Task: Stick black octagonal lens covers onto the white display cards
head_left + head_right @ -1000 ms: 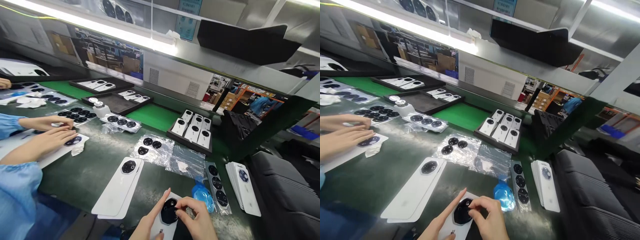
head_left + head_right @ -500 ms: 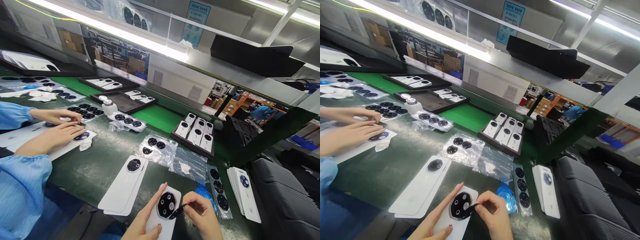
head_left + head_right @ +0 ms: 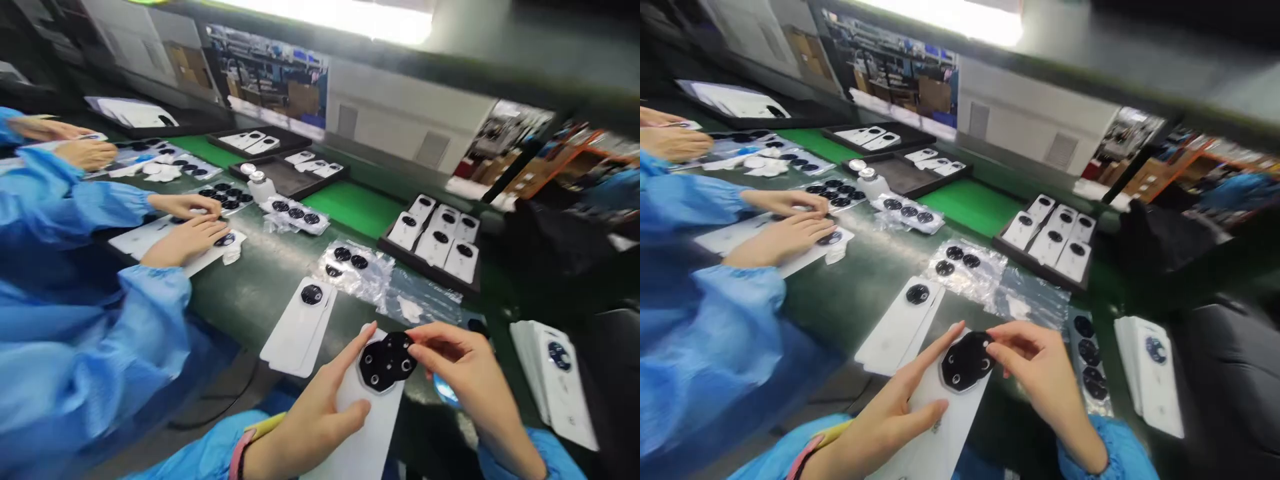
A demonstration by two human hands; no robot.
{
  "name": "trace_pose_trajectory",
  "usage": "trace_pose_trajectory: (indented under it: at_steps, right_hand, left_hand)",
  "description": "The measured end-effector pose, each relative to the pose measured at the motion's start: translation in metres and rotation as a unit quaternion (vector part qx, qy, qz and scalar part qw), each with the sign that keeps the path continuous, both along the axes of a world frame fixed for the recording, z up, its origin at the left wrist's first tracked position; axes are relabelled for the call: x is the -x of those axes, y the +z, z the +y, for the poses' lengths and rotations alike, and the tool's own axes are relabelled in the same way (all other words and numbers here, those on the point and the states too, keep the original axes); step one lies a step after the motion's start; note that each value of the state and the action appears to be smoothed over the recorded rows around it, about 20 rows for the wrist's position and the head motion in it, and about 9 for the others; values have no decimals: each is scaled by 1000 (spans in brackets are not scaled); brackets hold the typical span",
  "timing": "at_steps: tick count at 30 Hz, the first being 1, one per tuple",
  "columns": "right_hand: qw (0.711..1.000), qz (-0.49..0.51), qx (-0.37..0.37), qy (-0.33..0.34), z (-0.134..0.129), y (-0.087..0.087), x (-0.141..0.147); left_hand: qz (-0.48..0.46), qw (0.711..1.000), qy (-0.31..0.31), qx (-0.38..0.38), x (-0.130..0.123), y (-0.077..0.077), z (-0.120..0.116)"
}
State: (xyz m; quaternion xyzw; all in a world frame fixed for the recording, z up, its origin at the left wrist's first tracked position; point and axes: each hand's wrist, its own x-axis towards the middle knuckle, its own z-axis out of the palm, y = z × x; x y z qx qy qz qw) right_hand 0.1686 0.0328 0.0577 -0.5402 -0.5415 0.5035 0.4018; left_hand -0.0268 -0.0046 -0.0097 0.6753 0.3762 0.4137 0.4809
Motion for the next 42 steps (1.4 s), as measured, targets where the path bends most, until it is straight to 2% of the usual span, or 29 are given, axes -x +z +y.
trace_pose_trajectory:
  at_steps: [3, 5, 10, 15, 20, 24, 27, 30, 33, 36, 42]
  right_hand:
    - [999, -44, -4, 32, -2, 3, -1]
    - [995, -71, -13, 62, -3, 2, -3]
    - [988, -95, -51, 109, -6, -1, -6]
    - [976, -119, -129, 128, -7, -3, -11]
    - [964, -134, -192, 126, -11, -4, -13]
    - [953, -143, -223, 143, -11, -4, -13]
    - [952, -140, -238, 131, -10, -5, -13]
    - [956, -148, -221, 123, -10, -6, -14]
    - [964, -175, -154, 124, -13, -6, -15]
    - [966, -191, -105, 139, -15, -3, -16]
    - [965, -177, -121, 153, -14, -3, -17]
  left_hand:
    - [45, 998, -16, -30, 3, 17, -6]
    - [80, 996, -14, -40, 3, 21, -10]
    - [133, 987, 27, -91, 0, 15, -19]
    - [144, 983, 36, -105, -4, 14, -22]
    - [161, 979, 48, -120, -2, 17, -25]
    - [183, 975, 43, -121, -2, 17, -27]
    - [189, 972, 53, -130, -3, 16, -28]
    - [134, 986, 42, -92, -3, 17, -27]
    - [66, 998, -5, 5, -2, 22, -26]
    - [20, 995, -38, 91, 0, 28, -25]
    - [-15, 991, -46, 127, 1, 31, -25]
